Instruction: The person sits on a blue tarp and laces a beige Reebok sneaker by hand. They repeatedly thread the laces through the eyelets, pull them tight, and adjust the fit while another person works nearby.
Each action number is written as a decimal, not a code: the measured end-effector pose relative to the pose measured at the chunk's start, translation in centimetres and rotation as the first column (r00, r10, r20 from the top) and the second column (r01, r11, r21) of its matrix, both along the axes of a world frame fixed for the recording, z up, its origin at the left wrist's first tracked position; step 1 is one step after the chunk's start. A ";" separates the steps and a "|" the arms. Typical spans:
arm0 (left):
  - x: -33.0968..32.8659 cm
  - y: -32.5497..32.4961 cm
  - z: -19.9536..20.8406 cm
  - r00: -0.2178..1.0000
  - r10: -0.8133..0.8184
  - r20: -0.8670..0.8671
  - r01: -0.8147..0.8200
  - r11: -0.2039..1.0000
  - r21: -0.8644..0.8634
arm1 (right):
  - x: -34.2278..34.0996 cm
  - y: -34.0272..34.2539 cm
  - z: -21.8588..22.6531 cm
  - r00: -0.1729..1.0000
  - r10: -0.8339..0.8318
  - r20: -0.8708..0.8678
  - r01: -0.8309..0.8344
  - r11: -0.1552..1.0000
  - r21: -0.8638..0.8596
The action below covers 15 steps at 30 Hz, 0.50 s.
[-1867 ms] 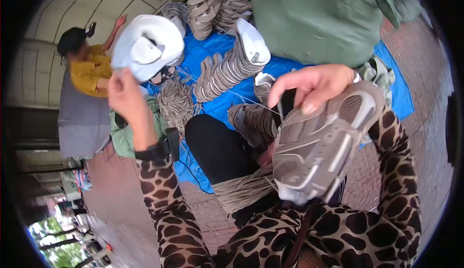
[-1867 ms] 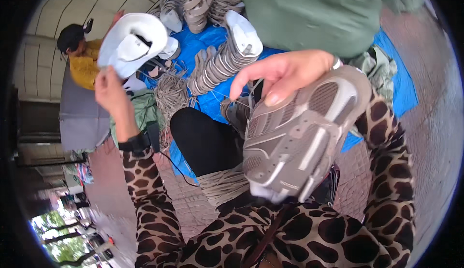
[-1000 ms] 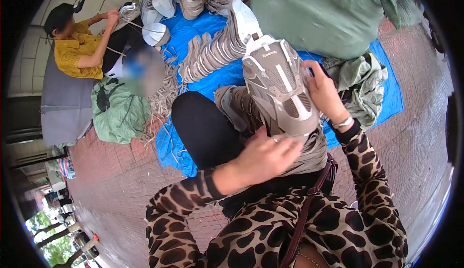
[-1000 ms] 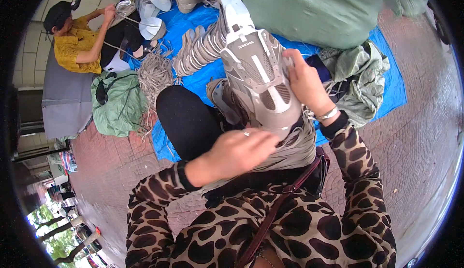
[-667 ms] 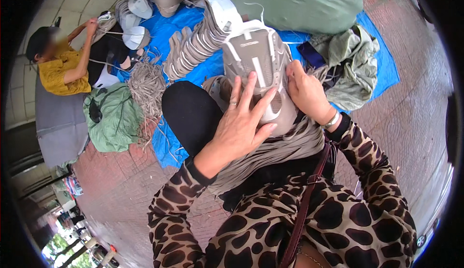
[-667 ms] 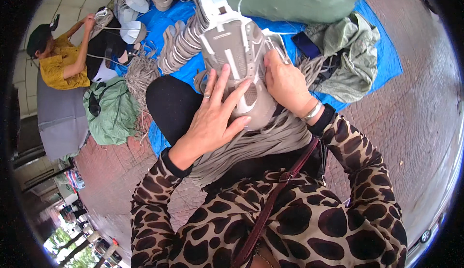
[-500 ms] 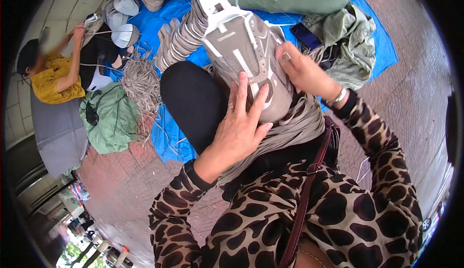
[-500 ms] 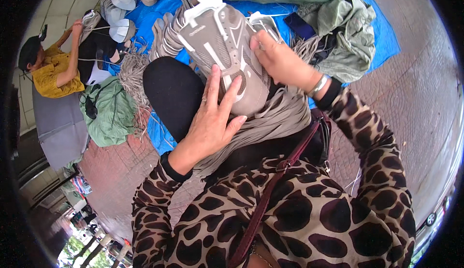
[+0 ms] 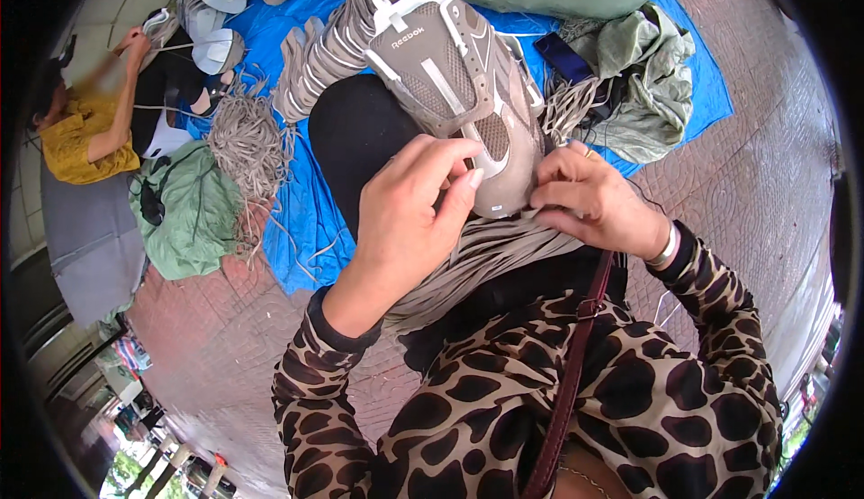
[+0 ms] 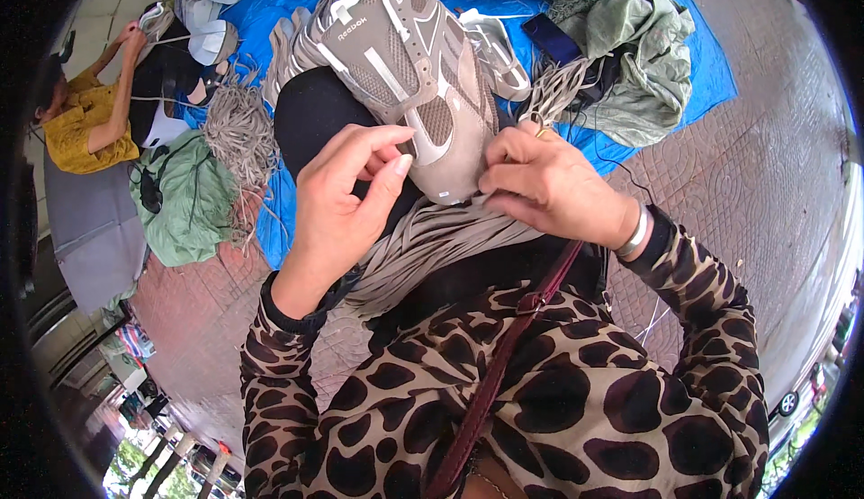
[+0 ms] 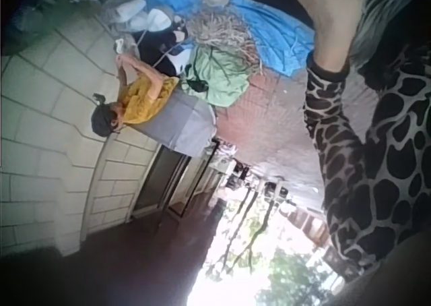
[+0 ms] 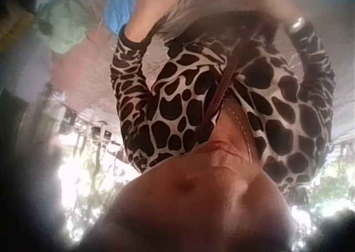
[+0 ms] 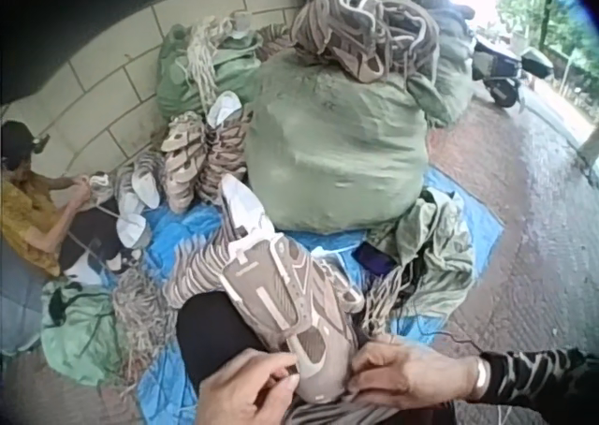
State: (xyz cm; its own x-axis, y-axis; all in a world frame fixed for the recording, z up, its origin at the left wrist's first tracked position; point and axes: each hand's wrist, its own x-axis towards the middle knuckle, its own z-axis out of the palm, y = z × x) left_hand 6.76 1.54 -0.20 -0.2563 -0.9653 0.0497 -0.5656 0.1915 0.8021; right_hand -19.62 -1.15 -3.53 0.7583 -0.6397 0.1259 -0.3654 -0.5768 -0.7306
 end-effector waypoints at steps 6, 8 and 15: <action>-2.5 -0.9 1.1 0.946 -0.294 -0.133 0.278 0.952 -0.130 | -0.5 -1.0 3.2 0.931 -0.139 0.337 -0.016 0.908 0.418; -2.7 -1.1 2.4 0.834 -0.448 -0.322 0.484 0.874 0.036 | -1.1 -1.2 6.7 0.799 -0.343 0.494 -0.079 0.754 0.652; -2.0 -2.0 6.9 0.740 -0.261 -0.620 0.334 0.942 0.003 | -1.7 -5.4 14.8 0.822 -0.194 0.535 0.163 0.981 0.106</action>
State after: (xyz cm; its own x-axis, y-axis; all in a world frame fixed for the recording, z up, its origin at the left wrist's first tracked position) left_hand 4.78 -0.48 6.72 -0.4834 -0.8534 0.1951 0.1138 0.1597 0.9806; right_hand -21.29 -6.52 11.25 0.4509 -0.7747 0.4433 0.0042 -0.4948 -0.8690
